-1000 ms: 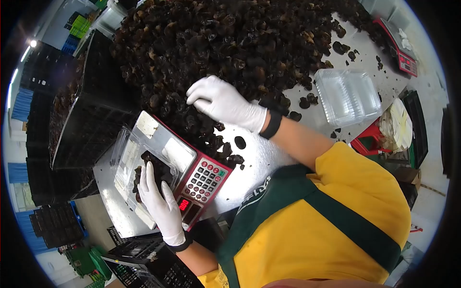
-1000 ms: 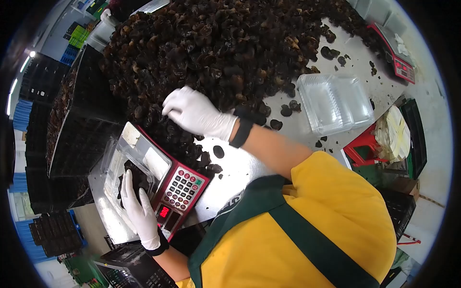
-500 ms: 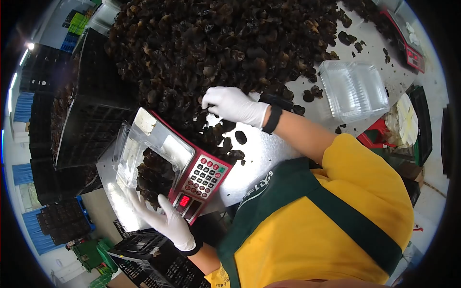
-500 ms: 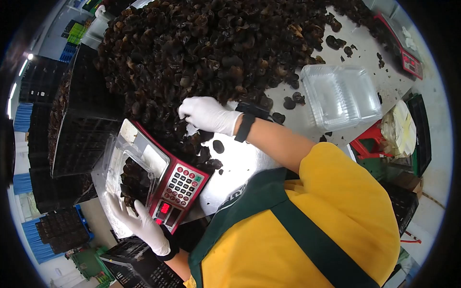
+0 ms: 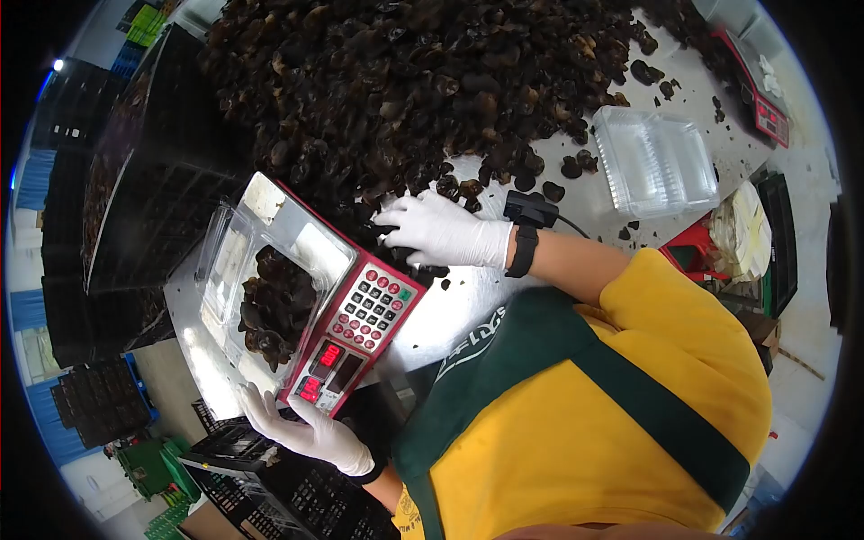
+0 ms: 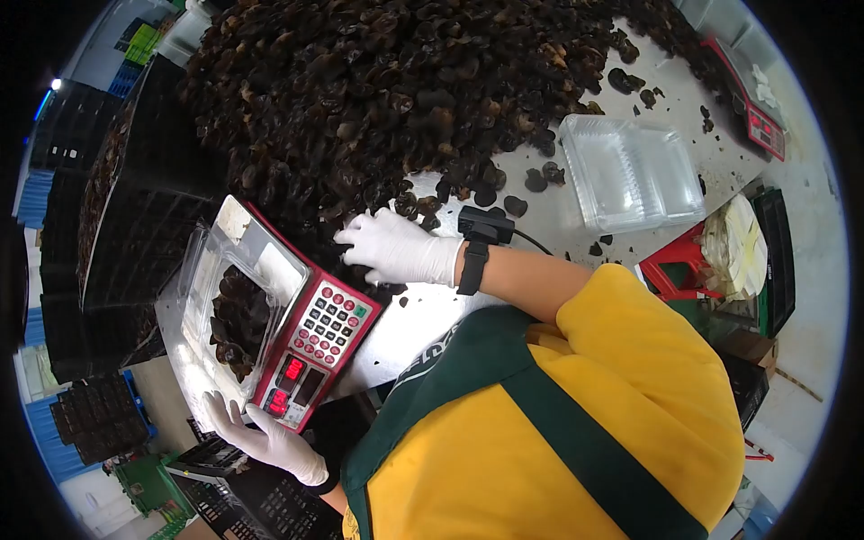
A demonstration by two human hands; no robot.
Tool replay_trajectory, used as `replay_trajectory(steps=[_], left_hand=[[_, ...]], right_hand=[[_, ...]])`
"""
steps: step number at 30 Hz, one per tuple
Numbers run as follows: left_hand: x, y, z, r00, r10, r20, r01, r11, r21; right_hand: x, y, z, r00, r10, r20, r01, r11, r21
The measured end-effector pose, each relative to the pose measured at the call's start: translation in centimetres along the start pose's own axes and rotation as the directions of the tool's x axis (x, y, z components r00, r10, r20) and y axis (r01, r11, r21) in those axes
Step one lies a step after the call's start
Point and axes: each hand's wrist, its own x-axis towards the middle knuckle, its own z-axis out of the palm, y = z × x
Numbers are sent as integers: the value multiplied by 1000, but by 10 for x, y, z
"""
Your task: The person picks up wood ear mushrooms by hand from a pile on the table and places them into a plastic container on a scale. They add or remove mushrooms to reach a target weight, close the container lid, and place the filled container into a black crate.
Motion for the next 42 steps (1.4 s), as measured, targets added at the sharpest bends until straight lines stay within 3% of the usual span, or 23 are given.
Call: replay_trajectory(steps=[3, 5, 7, 8, 9, 11, 16, 17, 19, 20, 23, 25, 27, 29, 31, 33, 39, 42], left_hand=[[-6, -5, -3, 1000, 17, -7, -17, 1000, -9], [-9, -9, -6, 1000, 12, -8, -12, 1000, -9], [-11, -14, -7, 1000, 12, -8, -12, 1000, -20], [-13, -18, -7, 1000, 6, -5, -6, 1000, -26], [-14, -20, -6, 1000, 1, -4, -1, 999, -34], [-14, -20, -4, 1000, -19, -5, 19, 998, -65], [-14, -24, -8, 999, -27, -47, 23, 996, -83], [-14, -28, -12, 997, -39, -72, 35, 997, -62], [-14, -37, -22, 988, -34, -151, 33, 999, -11], [-13, -43, -30, 983, -53, -174, 55, 998, 10], [-9, -45, -57, 963, -133, -236, 142, 990, 21], [-9, -40, -61, 940, -178, -290, 161, 984, -82], [-7, -36, -61, 975, -125, -183, 138, 989, 57], [7, -18, -44, 986, 81, -146, -74, 996, 47], [16, 7, -28, 990, 137, -32, -137, 991, -10], [27, 29, -8, 974, 228, 1, -226, 967, -118], [48, 45, 39, 924, 382, -10, -378, 910, -171], [35, 47, 44, 925, 378, -46, -378, 899, -221]], right_hand=[[-9, 15, -1, 978, 139, -157, -132, 990, 49], [-17, 28, -12, 910, 292, -296, -225, 945, 238], [-21, 33, -26, 802, 568, -188, -348, 698, 626], [-21, 33, -39, 758, 650, -47, -371, 489, 790], [-22, 40, -40, 760, 641, -102, -314, 501, 806], [-19, 34, -66, 694, 701, 165, -374, 155, 914], [-12, 35, -71, 741, 616, 266, -391, 75, 917], [-4, 30, -65, 703, 661, 261, -366, 23, 930], [3, 19, -75, 748, 626, 221, -387, 140, 911], [7, 27, -71, 773, 584, 249, -403, 148, 903], [34, 34, -64, 835, 516, 191, -251, 50, 967], [54, -3, -82, 857, 480, 188, -270, 107, 957], [67, -27, -93, 893, 408, 187, -288, 200, 937], [78, -59, -100, 900, 385, 204, -304, 219, 927], [85, -81, -100, 920, 327, 215, -291, 203, 935], [84, -101, -96, 923, 305, 234, -268, 77, 960], [73, -113, -95, 936, 289, 200, -250, 150, 956], [67, -104, -94, 942, 280, 186, -255, 235, 938]])
